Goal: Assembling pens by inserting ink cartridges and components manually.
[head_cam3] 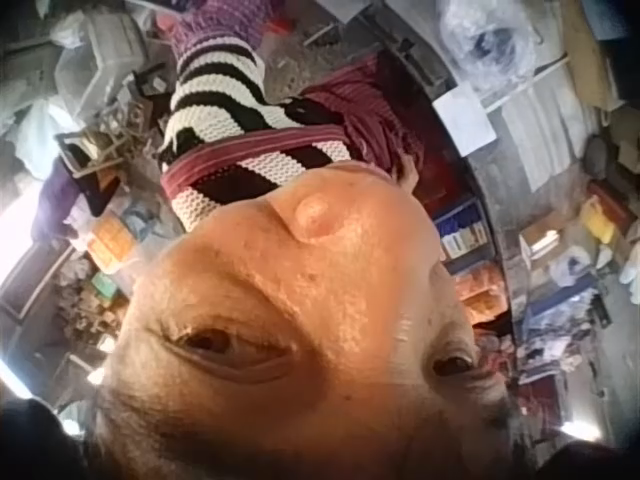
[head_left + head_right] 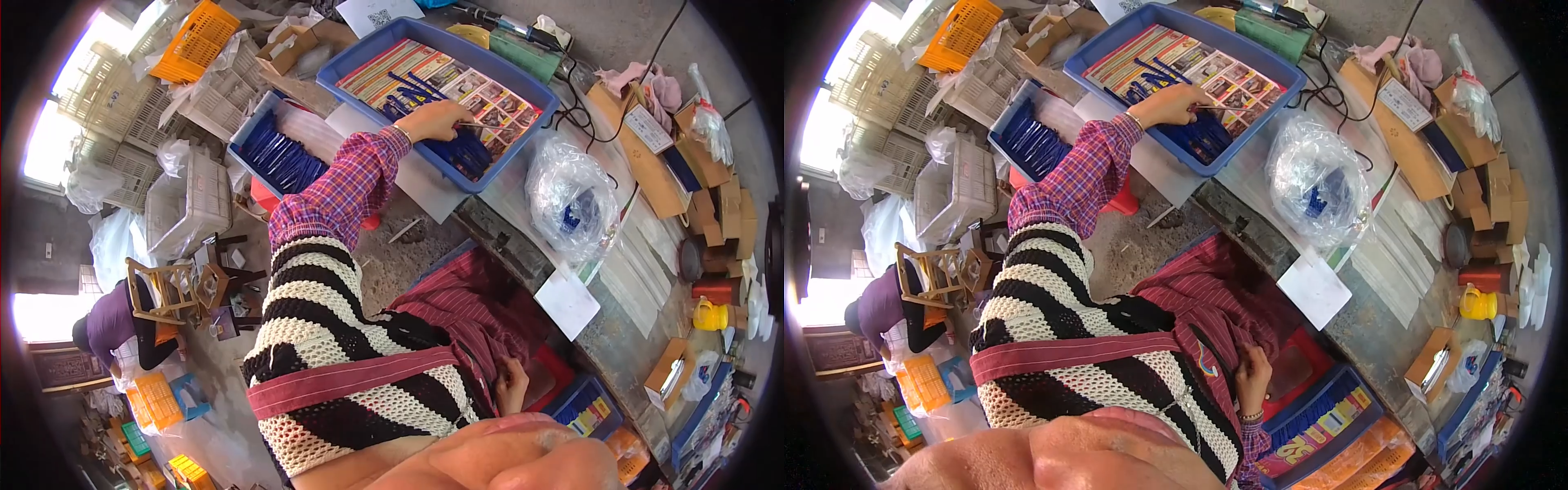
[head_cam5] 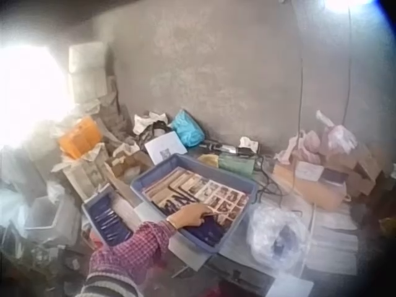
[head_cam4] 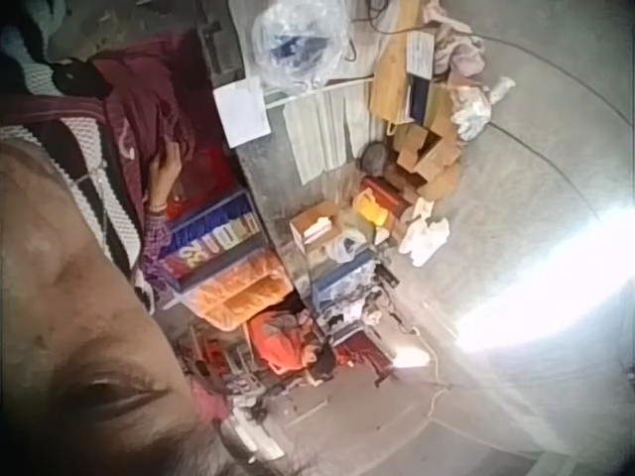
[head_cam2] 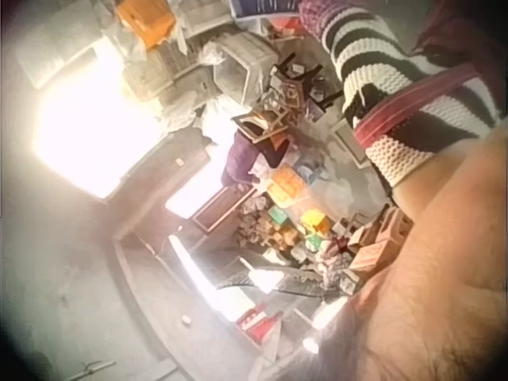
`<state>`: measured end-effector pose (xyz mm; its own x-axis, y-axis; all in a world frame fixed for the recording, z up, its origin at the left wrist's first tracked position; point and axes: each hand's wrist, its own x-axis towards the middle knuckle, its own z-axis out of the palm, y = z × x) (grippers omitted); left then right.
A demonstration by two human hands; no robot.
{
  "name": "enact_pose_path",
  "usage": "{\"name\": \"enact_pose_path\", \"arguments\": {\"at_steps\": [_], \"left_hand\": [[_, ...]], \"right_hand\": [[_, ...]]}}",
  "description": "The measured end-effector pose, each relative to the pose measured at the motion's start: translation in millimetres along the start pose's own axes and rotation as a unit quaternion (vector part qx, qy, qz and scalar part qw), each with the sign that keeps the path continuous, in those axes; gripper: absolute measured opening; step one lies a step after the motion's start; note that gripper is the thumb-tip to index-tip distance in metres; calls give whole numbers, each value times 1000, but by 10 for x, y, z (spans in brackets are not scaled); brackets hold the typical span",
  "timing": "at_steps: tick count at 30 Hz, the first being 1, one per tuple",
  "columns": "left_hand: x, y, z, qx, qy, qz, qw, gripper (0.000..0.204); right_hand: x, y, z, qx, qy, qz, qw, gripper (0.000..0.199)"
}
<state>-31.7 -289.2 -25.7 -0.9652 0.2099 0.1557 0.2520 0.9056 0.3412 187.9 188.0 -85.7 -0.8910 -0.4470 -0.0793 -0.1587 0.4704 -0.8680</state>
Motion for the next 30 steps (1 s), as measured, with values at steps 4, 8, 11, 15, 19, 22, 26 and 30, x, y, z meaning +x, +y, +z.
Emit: {"name": "enact_pose_path", "arguments": {"at_steps": [4,8,11,15,19,22,26,30], "left_hand": [[23,20,-15,0,-12,1,1000,42],[-18,65,-61,1,-1,12,1000,45],[-7,85,-62,20,-18,-18,999,43],[-5,70,-40,17,-28,-31,999,40],[-11,7,2,6,-9,2,1000,39],[27,69,-35,-7,-33,-30,999,41],[-15,101,-90,-16,-22,-32,999,44],[0,186,-114,-35,-29,-39,998,44]], "right_hand": [[111,42,-54,11,-7,-13,1000,25],[259,25,-37,18,-17,-10,1000,26],[314,58,-10,47,-20,-1,999,27],[375,55,18,100,-27,19,994,26],[401,107,58,91,-37,20,995,24],[428,119,53,83,-43,16,995,24],[499,72,69,88,-50,39,994,23],[581,90,70,85,-59,40,994,23]]}}
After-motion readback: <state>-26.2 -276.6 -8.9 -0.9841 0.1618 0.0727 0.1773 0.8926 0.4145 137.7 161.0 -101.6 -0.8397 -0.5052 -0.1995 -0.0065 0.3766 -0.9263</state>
